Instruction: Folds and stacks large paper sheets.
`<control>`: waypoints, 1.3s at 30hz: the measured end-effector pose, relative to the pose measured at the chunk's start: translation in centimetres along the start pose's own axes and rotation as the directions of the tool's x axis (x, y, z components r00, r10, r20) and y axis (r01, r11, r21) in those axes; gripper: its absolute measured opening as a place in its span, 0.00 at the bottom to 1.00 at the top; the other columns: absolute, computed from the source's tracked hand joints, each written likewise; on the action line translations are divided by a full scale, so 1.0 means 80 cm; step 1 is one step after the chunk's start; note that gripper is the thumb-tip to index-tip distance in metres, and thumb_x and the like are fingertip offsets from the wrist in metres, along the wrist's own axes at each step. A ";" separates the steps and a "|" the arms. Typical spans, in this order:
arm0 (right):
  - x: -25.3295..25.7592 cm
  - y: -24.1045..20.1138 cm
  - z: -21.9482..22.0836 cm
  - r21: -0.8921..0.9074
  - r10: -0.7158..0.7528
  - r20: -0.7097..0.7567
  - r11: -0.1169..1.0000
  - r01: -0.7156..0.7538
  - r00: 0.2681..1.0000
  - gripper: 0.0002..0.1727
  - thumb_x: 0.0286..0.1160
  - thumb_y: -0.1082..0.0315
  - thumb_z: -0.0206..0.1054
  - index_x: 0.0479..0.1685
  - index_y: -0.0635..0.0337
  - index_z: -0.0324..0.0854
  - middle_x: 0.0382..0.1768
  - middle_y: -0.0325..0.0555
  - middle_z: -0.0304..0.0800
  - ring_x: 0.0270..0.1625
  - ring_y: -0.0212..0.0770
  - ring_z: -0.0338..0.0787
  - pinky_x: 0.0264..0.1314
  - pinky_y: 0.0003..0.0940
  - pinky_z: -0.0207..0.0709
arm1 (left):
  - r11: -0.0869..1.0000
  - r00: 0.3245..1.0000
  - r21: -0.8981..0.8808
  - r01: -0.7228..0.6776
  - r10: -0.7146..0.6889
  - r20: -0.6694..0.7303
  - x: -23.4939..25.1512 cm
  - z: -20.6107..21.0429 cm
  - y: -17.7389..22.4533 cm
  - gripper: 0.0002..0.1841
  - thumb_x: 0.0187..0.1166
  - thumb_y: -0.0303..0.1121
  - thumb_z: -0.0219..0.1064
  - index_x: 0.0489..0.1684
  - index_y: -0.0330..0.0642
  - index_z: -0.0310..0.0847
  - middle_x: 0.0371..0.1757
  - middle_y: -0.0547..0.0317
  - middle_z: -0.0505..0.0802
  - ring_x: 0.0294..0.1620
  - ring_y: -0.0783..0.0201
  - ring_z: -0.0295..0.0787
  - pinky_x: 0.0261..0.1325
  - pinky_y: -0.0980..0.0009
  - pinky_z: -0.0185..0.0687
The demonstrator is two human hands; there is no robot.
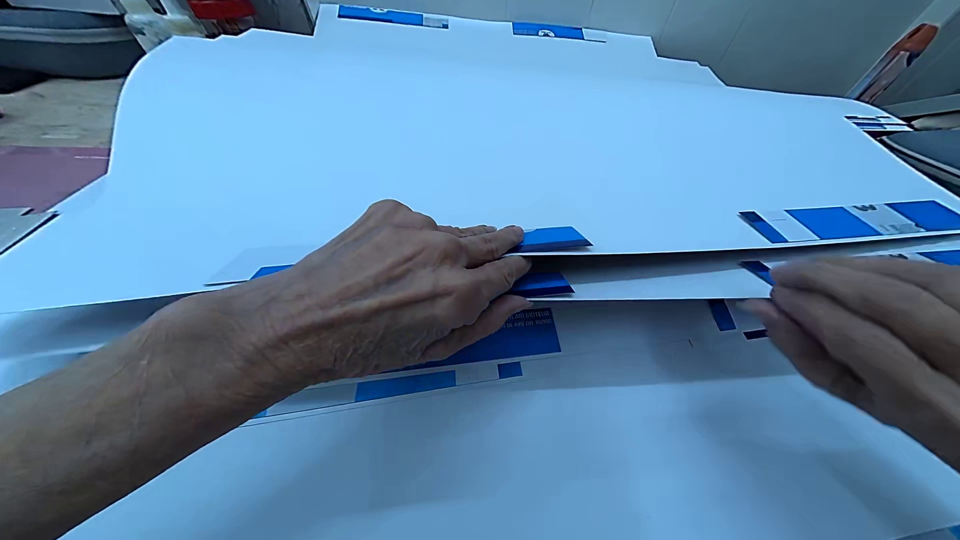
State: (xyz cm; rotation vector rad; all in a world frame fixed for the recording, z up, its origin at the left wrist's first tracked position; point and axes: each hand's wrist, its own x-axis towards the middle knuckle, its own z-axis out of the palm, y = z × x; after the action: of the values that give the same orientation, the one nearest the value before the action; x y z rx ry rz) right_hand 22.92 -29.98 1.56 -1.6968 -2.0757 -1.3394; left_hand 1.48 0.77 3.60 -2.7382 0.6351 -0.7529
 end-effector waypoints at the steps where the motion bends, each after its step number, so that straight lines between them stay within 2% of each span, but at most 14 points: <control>1: 0.002 -0.012 -0.002 0.014 -0.012 0.007 1.000 0.011 1.000 0.10 0.85 0.67 0.61 0.45 0.67 0.82 0.42 0.61 0.91 0.44 0.54 0.92 0.45 0.44 0.85 | 1.000 1.000 0.001 -0.004 0.004 -0.005 0.001 -0.002 -0.001 0.24 0.89 0.40 0.48 0.51 0.36 0.92 0.59 0.46 0.95 0.43 0.54 0.97 0.28 0.63 0.78; 3: 0.005 -0.035 0.011 0.072 -0.061 0.003 0.996 0.061 0.998 0.10 0.86 0.69 0.60 0.38 0.66 0.79 0.34 0.56 0.87 0.36 0.51 0.87 0.38 0.42 0.80 | 1.000 1.000 -0.006 -0.011 0.010 -0.016 0.004 -0.003 -0.004 0.24 0.88 0.39 0.48 0.50 0.36 0.93 0.58 0.46 0.96 0.40 0.55 0.96 0.26 0.62 0.77; 5: 0.006 -0.049 0.029 0.085 -0.098 0.011 0.992 0.097 0.995 0.11 0.83 0.74 0.59 0.32 0.68 0.81 0.32 0.57 0.89 0.36 0.50 0.89 0.40 0.40 0.81 | 1.000 1.000 -0.021 -0.001 0.001 -0.019 0.008 -0.004 -0.006 0.24 0.87 0.38 0.48 0.50 0.37 0.94 0.57 0.48 0.97 0.38 0.55 0.96 0.25 0.62 0.75; 8: 0.009 -0.055 0.046 0.074 -0.085 0.031 0.994 0.083 0.996 0.12 0.82 0.76 0.57 0.30 0.68 0.82 0.32 0.57 0.90 0.36 0.51 0.90 0.40 0.38 0.80 | 1.000 1.000 -0.026 0.005 -0.005 -0.007 0.009 -0.007 -0.007 0.24 0.87 0.40 0.49 0.51 0.37 0.94 0.56 0.50 0.97 0.37 0.56 0.96 0.25 0.62 0.75; 10: 0.012 -0.063 0.050 0.075 -0.062 0.033 0.995 0.059 0.998 0.13 0.82 0.77 0.55 0.30 0.68 0.83 0.32 0.58 0.91 0.36 0.51 0.90 0.38 0.39 0.80 | 0.999 1.000 -0.035 0.004 -0.003 0.008 0.008 -0.009 -0.007 0.24 0.87 0.41 0.49 0.51 0.37 0.94 0.55 0.50 0.97 0.35 0.57 0.95 0.24 0.63 0.73; 13: 0.018 -0.080 0.050 0.036 -0.024 0.046 0.999 0.022 0.999 0.14 0.80 0.79 0.53 0.30 0.67 0.85 0.31 0.55 0.92 0.33 0.49 0.90 0.36 0.37 0.79 | 0.999 0.999 -0.032 0.013 -0.012 0.029 0.006 -0.010 -0.006 0.25 0.87 0.43 0.49 0.52 0.39 0.94 0.56 0.52 0.97 0.35 0.60 0.95 0.25 0.65 0.78; 16: 0.024 -0.091 0.051 0.007 -0.010 0.068 1.000 0.010 0.998 0.15 0.78 0.80 0.52 0.30 0.67 0.85 0.24 0.51 0.87 0.25 0.45 0.84 0.28 0.34 0.72 | 0.999 1.000 -0.026 0.023 -0.024 -0.017 -0.005 0.004 -0.012 0.25 0.88 0.45 0.48 0.55 0.42 0.93 0.61 0.56 0.96 0.37 0.63 0.94 0.26 0.67 0.76; 19: 0.026 -0.089 0.050 0.009 -0.025 0.068 1.000 0.024 0.997 0.15 0.78 0.80 0.52 0.30 0.67 0.84 0.20 0.48 0.82 0.22 0.43 0.79 0.24 0.33 0.66 | 0.999 0.999 -0.021 0.035 -0.036 -0.017 -0.004 0.006 -0.011 0.25 0.88 0.45 0.49 0.55 0.43 0.94 0.60 0.56 0.96 0.40 0.63 0.96 0.27 0.67 0.78; 24: 0.038 -0.067 0.031 0.002 -0.005 0.048 1.000 0.005 0.999 0.14 0.83 0.78 0.51 0.35 0.70 0.83 0.22 0.52 0.81 0.21 0.46 0.77 0.22 0.38 0.64 | 0.999 0.999 -0.032 0.011 -0.010 0.032 0.010 -0.006 -0.006 0.25 0.87 0.44 0.49 0.50 0.38 0.94 0.56 0.49 0.97 0.34 0.57 0.95 0.23 0.63 0.74; 28: 0.051 -0.048 0.020 -0.002 0.064 0.055 0.998 -0.064 0.996 0.14 0.84 0.76 0.50 0.38 0.72 0.81 0.22 0.58 0.83 0.18 0.51 0.79 0.17 0.42 0.64 | 0.997 0.996 -0.060 0.038 -0.032 0.087 0.011 -0.011 -0.004 0.27 0.87 0.48 0.50 0.55 0.38 0.93 0.60 0.48 0.95 0.45 0.55 0.97 0.31 0.62 0.81; 31: 0.060 -0.043 0.013 -0.014 0.125 0.053 0.992 -0.124 0.991 0.13 0.82 0.75 0.54 0.37 0.74 0.82 0.21 0.59 0.83 0.18 0.53 0.80 0.17 0.42 0.64 | 0.996 0.994 -0.076 0.054 -0.046 0.103 0.009 -0.012 -0.003 0.31 0.84 0.55 0.51 0.60 0.37 0.91 0.63 0.47 0.94 0.45 0.55 0.97 0.33 0.61 0.81; 34: 0.060 -0.057 0.007 -0.004 0.103 0.050 0.995 -0.103 0.993 0.12 0.85 0.75 0.53 0.39 0.72 0.81 0.23 0.59 0.82 0.19 0.52 0.78 0.19 0.42 0.64 | 0.997 0.990 -0.076 0.021 -0.010 0.140 0.005 -0.013 -0.004 0.24 0.80 0.42 0.54 0.61 0.33 0.88 0.65 0.44 0.92 0.48 0.53 0.96 0.32 0.60 0.81; 36: 0.051 -0.078 0.014 0.052 0.086 0.045 0.995 -0.088 0.995 0.13 0.86 0.73 0.53 0.38 0.68 0.83 0.23 0.53 0.81 0.20 0.48 0.77 0.21 0.39 0.64 | 0.998 0.993 -0.069 -0.008 0.016 0.117 0.001 -0.012 -0.005 0.23 0.80 0.36 0.52 0.62 0.33 0.88 0.65 0.44 0.92 0.48 0.53 0.96 0.31 0.62 0.80; 39: 0.043 -0.106 0.030 0.107 0.040 0.085 0.993 -0.049 0.996 0.14 0.81 0.78 0.53 0.34 0.66 0.85 0.25 0.50 0.89 0.25 0.45 0.85 0.27 0.34 0.74 | 0.998 0.997 -0.051 -0.037 0.041 0.065 -0.002 -0.007 -0.007 0.21 0.81 0.32 0.50 0.60 0.37 0.89 0.63 0.48 0.93 0.51 0.57 0.96 0.33 0.65 0.83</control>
State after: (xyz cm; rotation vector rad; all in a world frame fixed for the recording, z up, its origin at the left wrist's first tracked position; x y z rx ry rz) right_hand 15.47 -25.54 -2.31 -1.7698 -2.0995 -1.1393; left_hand 1.23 1.29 4.21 -2.7743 0.6998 -0.6428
